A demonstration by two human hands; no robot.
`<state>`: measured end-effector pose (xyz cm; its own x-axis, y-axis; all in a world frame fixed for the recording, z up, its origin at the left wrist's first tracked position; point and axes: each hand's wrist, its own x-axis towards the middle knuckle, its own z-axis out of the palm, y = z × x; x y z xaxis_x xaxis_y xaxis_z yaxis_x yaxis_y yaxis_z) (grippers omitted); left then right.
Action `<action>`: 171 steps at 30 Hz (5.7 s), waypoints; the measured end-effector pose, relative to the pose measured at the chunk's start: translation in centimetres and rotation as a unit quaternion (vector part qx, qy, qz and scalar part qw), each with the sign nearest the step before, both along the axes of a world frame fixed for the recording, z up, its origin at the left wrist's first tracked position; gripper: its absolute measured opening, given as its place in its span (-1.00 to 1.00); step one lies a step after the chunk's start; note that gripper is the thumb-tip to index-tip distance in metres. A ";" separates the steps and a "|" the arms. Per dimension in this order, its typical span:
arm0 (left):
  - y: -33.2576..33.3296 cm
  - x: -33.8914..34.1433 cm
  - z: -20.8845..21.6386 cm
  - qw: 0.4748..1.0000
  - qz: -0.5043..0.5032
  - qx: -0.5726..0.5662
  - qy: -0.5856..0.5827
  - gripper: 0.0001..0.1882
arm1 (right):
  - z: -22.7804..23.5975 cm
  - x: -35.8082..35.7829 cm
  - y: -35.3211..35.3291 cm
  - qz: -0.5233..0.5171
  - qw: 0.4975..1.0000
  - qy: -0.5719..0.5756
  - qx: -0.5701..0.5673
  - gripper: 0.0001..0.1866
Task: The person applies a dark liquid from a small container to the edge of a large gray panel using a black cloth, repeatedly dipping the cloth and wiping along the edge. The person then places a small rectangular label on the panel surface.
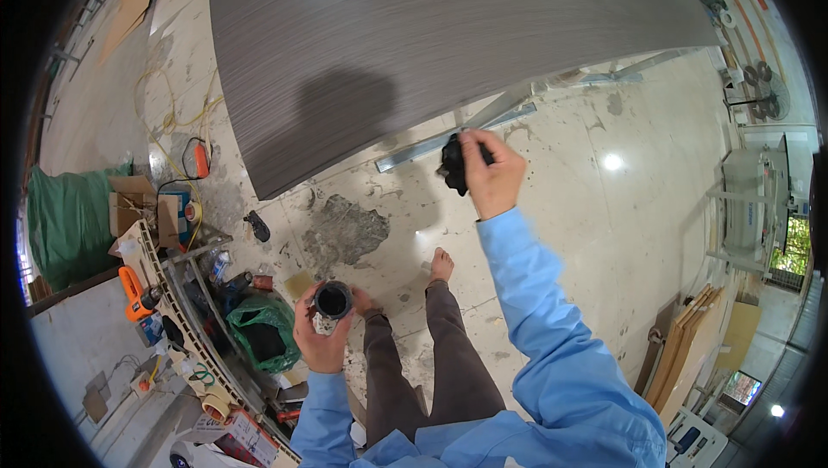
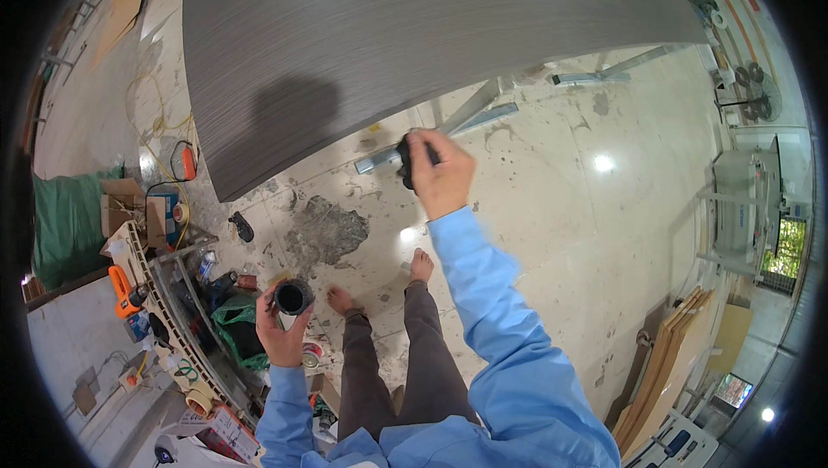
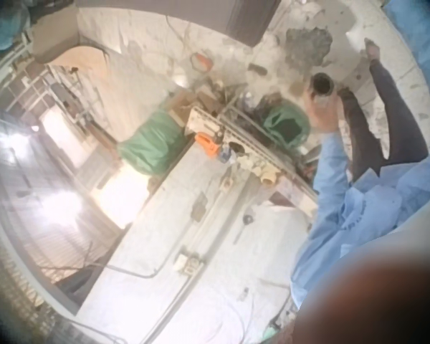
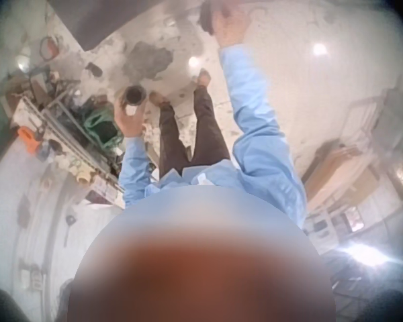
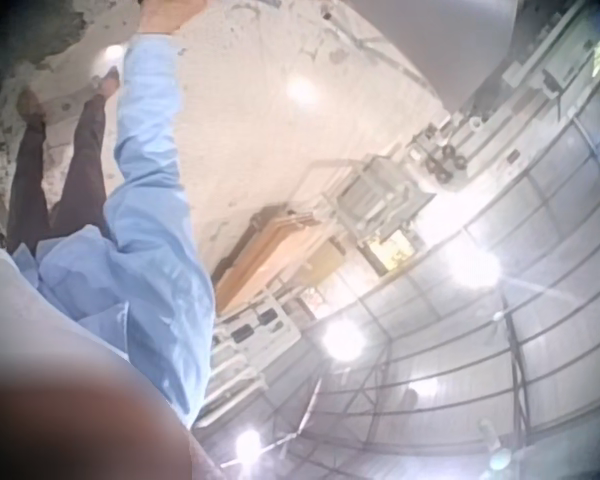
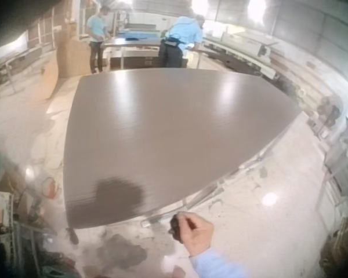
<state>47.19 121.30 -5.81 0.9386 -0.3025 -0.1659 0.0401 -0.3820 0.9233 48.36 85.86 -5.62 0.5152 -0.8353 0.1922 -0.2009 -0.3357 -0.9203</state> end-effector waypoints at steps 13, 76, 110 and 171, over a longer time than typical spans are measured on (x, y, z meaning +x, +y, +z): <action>-1.1 0.0 0.2 1.000 -0.028 0.008 -0.011 -0.33 | -0.3 -1.0 -3.5 0.014 0.997 0.021 -0.073 -0.87; 1.1 0.0 0.7 1.000 0.012 0.021 0.005 -0.37 | 0.6 1.8 4.9 0.088 0.992 0.031 0.081 -0.91; 11.4 -0.2 -1.3 0.988 0.154 0.001 -0.005 -0.30 | 3.6 7.0 21.8 0.350 0.933 0.087 -0.002 -0.89; 11.9 0.1 -0.9 0.990 0.144 -0.005 -0.007 -0.34 | 5.6 7.4 15.3 0.381 0.889 0.178 -0.180 -0.94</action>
<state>47.33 133.19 -6.73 0.9883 -0.0241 -0.1509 0.1332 -0.3474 0.9282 55.71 101.13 -0.04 0.9868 -0.1349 0.0893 -0.0451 -0.7595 -0.6489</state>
